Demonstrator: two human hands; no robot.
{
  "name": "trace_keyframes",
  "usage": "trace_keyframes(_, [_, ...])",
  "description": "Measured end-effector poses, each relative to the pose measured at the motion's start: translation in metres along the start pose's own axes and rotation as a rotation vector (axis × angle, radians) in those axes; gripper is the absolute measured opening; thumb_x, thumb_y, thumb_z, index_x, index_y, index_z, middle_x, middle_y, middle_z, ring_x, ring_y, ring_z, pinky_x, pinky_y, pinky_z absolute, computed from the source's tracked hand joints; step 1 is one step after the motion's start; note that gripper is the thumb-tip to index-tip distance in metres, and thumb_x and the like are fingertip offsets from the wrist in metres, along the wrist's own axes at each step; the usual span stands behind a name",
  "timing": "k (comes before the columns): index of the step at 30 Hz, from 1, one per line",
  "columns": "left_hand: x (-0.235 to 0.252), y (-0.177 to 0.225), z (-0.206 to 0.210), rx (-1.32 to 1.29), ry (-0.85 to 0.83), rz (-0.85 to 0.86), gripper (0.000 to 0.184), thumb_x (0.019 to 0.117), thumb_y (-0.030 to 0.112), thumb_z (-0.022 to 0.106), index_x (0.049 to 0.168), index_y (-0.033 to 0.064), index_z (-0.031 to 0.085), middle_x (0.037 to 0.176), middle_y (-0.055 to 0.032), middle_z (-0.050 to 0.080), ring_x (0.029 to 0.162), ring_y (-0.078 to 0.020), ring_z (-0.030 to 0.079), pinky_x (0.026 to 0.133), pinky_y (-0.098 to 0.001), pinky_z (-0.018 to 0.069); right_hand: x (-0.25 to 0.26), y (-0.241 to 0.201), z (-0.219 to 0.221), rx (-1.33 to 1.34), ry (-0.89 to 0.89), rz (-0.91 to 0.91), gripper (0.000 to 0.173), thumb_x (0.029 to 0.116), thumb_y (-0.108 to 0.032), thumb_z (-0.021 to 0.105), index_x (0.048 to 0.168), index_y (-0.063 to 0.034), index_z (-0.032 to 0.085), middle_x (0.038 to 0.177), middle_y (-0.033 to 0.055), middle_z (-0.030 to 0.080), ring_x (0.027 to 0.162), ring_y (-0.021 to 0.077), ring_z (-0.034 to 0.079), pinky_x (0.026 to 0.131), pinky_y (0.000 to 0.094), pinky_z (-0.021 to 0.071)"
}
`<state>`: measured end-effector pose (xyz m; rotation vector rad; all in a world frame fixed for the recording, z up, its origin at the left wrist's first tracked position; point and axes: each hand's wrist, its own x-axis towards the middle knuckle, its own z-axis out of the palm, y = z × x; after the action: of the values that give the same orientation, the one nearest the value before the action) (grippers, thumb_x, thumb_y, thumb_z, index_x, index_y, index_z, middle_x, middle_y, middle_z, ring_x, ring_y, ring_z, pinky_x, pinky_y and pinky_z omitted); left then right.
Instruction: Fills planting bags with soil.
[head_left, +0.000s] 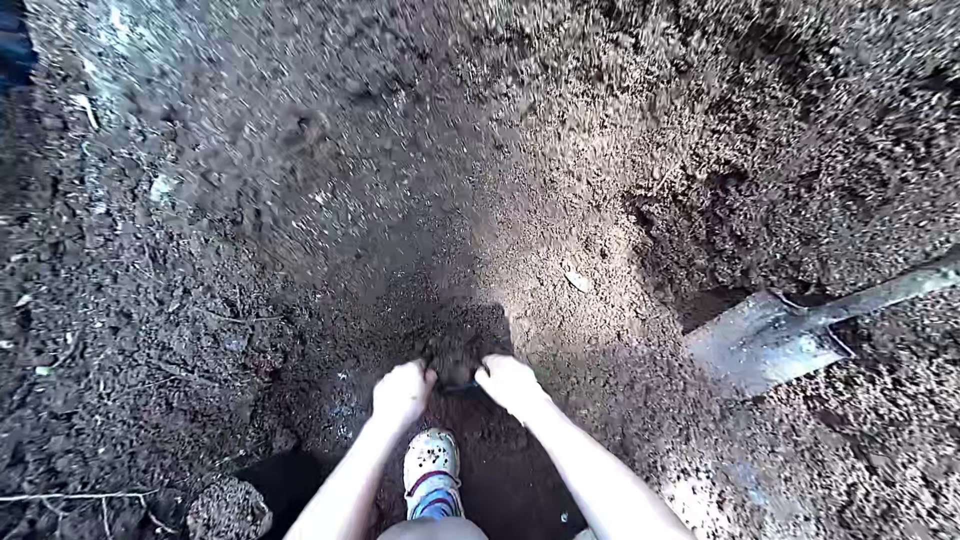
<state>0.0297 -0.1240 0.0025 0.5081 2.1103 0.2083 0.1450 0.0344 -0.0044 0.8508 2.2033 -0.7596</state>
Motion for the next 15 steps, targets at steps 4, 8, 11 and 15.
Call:
trace_keyframes(4, [-0.013,-0.010,-0.013,-0.109,0.114,0.025,0.042,0.1102,0.033,0.037,0.118,0.0021,0.065,0.110,-0.0231,0.069,0.108,-0.0413,0.066,0.089,-0.0641,0.0496,-0.016,-0.026,-0.018,-0.021,0.092,-0.075,0.045,0.1087,-0.031,0.039,0.137,-0.0043,0.061,0.134,0.0188,0.065,0.128,0.0340,0.060,0.106,0.0565,0.0458])
trace_keyframes(8, [-0.002,-0.025,-0.005,-0.067,0.044,-0.040,0.043,0.1089,0.038,0.041,0.123,0.0059,0.065,0.119,-0.0220,0.068,0.115,-0.0410,0.065,0.093,-0.0655,0.0483,-0.009,-0.023,-0.003,-0.036,0.079,-0.079,0.044,0.1085,-0.029,0.037,0.141,-0.0076,0.057,0.140,0.0162,0.061,0.131,0.0308,0.059,0.107,0.0539,0.0457])
trace_keyframes(11, [0.000,-0.022,-0.005,-0.090,0.035,-0.048,0.043,0.1095,0.038,0.039,0.123,0.0060,0.065,0.120,-0.0213,0.068,0.116,-0.0396,0.065,0.094,-0.0640,0.0485,-0.016,-0.017,0.011,-0.056,0.305,-0.255,0.045,0.1057,-0.017,0.040,0.148,-0.0131,0.054,0.149,0.0120,0.056,0.127,0.0297,0.062,0.103,0.0490,0.0511])
trace_keyframes(15, [0.000,-0.017,0.006,-0.119,-0.003,-0.003,0.042,0.1102,0.034,0.036,0.122,0.0049,0.063,0.119,-0.0206,0.068,0.115,-0.0374,0.065,0.094,-0.0615,0.0486,-0.034,-0.023,0.037,-0.251,0.056,-0.289,0.064,0.1039,-0.002,0.037,0.164,-0.0231,0.027,0.168,0.0007,0.032,0.127,0.0304,0.062,0.099,0.0502,0.0524])
